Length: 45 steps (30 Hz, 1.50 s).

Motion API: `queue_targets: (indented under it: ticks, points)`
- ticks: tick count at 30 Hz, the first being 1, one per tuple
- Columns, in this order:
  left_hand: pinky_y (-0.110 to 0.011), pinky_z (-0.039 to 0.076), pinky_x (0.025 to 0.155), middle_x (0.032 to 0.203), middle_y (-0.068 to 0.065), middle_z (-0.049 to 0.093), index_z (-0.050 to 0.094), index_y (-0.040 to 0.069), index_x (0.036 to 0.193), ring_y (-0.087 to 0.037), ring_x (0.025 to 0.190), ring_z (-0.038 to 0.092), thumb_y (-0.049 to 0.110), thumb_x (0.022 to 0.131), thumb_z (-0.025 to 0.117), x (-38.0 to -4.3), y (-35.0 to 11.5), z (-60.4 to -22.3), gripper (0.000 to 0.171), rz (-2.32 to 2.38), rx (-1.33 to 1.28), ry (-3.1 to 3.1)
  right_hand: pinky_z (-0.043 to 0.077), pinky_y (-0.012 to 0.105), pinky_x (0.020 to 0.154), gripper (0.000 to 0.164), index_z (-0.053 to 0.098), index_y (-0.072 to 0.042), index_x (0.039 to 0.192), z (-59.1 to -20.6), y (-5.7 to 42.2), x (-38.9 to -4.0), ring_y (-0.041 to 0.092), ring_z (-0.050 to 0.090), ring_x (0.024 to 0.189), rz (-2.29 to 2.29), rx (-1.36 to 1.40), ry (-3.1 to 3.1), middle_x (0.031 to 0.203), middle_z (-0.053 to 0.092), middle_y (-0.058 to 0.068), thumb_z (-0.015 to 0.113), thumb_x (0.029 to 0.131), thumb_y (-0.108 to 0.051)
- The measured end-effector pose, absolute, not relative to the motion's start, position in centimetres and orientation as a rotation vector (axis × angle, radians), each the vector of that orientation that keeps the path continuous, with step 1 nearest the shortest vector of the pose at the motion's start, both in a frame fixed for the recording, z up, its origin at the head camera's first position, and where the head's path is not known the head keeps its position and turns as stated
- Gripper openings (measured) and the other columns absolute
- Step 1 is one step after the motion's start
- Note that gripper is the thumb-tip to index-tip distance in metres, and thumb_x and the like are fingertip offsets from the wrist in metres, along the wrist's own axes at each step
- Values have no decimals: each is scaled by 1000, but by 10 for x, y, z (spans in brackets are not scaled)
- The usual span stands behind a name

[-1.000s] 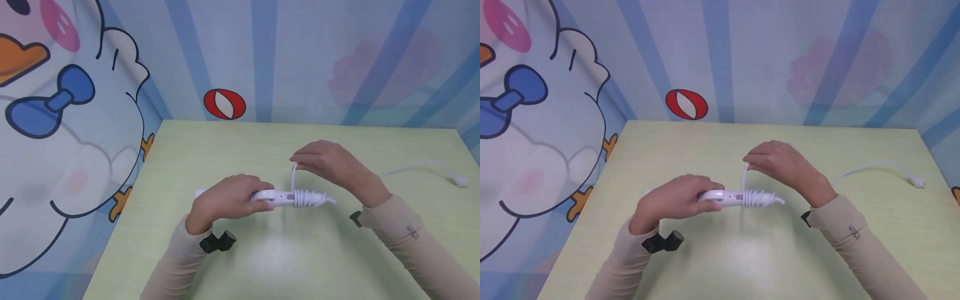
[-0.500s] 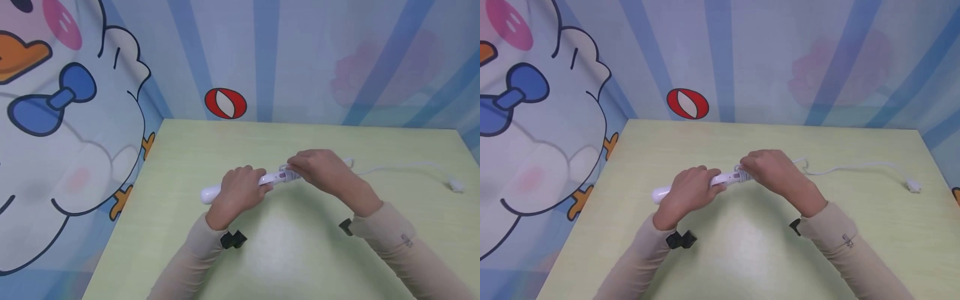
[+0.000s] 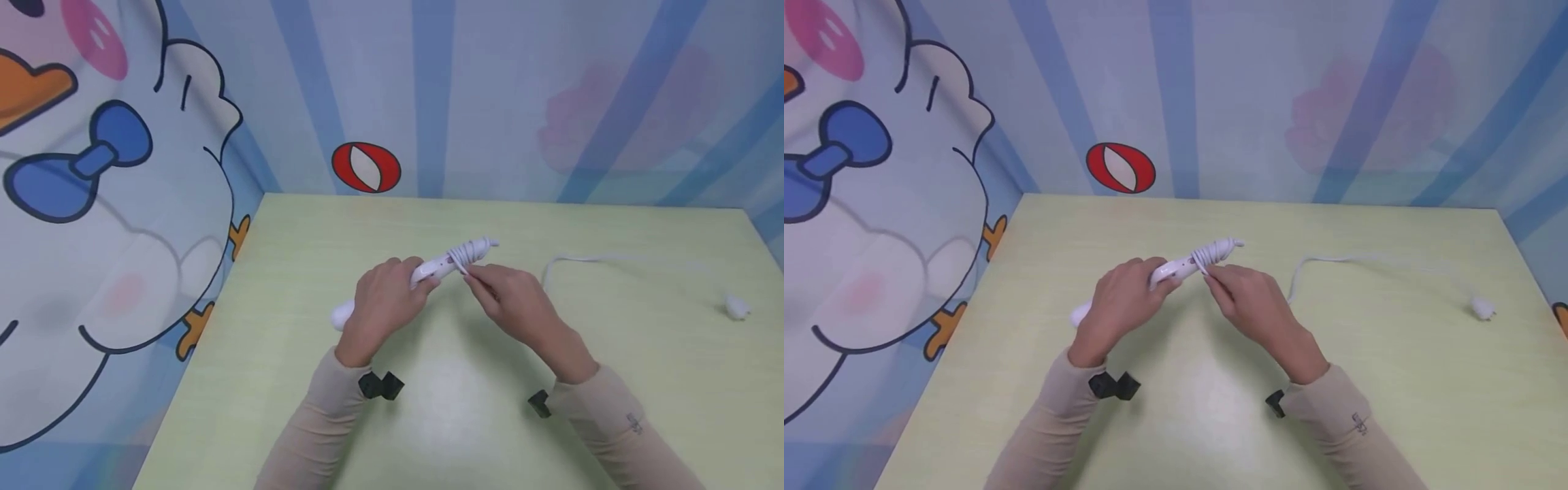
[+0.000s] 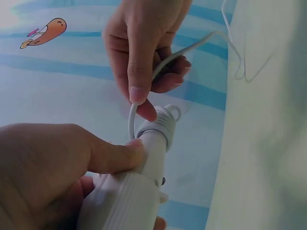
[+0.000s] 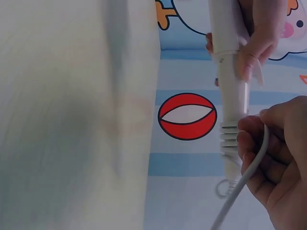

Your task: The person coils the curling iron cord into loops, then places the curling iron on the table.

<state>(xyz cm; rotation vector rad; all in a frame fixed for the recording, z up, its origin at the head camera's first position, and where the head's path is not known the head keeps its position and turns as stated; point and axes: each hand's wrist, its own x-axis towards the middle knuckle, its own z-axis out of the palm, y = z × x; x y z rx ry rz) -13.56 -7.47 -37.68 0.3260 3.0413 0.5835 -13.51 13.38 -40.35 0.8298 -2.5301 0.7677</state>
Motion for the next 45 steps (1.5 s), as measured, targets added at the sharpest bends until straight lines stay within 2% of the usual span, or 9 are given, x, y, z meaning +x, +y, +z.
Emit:
queue_targets:
  ticks: [10,17,22,25,30,36,39,41,45]
  points:
    - [-28,41,56,84,2,59,59,19,126,-15,67,53,43,94,57,-134,-85,-374,40,972,336,2828,51,25,58,20,71,-4,106,-421,134,-138,12,67,71,1031,831,-2421,85,73,4,68,87,-5]
    - [-28,41,56,81,-1,57,60,19,123,-16,67,52,45,95,54,-133,-91,-368,39,1141,370,2704,47,12,74,25,72,-4,105,-426,138,-145,17,71,86,1176,889,-2324,93,74,6,69,82,3]
    - [-28,41,56,83,-1,57,61,20,117,-17,69,51,44,95,54,-130,-91,-361,33,1225,425,2620,46,10,80,24,73,-5,100,-427,141,-148,7,68,92,1206,892,-2258,96,74,8,71,79,6]
    - [-27,40,57,83,-1,57,62,21,112,-16,69,51,42,95,55,-129,-91,-359,27,1228,495,2570,47,15,74,21,74,-5,97,-426,144,-148,6,66,85,1125,901,-2239,94,74,9,73,77,4]
    - [-27,41,58,82,0,57,63,21,106,-15,69,51,37,95,56,-129,-95,-354,21,1202,653,2495,50,36,65,15,71,0,91,-421,153,-149,20,65,76,906,940,-2276,88,72,14,75,76,-1]
    - [-24,41,59,81,3,57,63,21,109,-12,66,49,34,96,57,-130,-101,-346,20,1111,879,2403,53,40,78,34,70,-7,105,-408,160,-150,25,68,94,866,1068,-2383,102,72,7,72,75,9]
    - [-24,43,61,85,6,58,63,21,112,-10,69,52,34,96,56,-130,-104,-344,21,1049,971,2359,53,33,80,21,69,-8,110,-404,163,-154,23,67,97,867,1208,-2281,107,71,6,66,89,-7]
    - [-24,45,64,88,7,59,63,21,112,-9,73,53,33,96,57,-129,-104,-342,21,1017,1024,2321,51,27,82,22,69,-7,111,-403,166,-157,23,67,97,888,1286,-2219,109,70,8,58,96,-19]
    - [-23,47,70,92,7,61,64,19,111,-7,77,55,32,96,57,-124,-101,-339,22,906,1117,2280,49,27,86,29,70,-7,112,-403,174,-163,23,66,100,881,1301,-2248,111,70,8,55,97,-28]
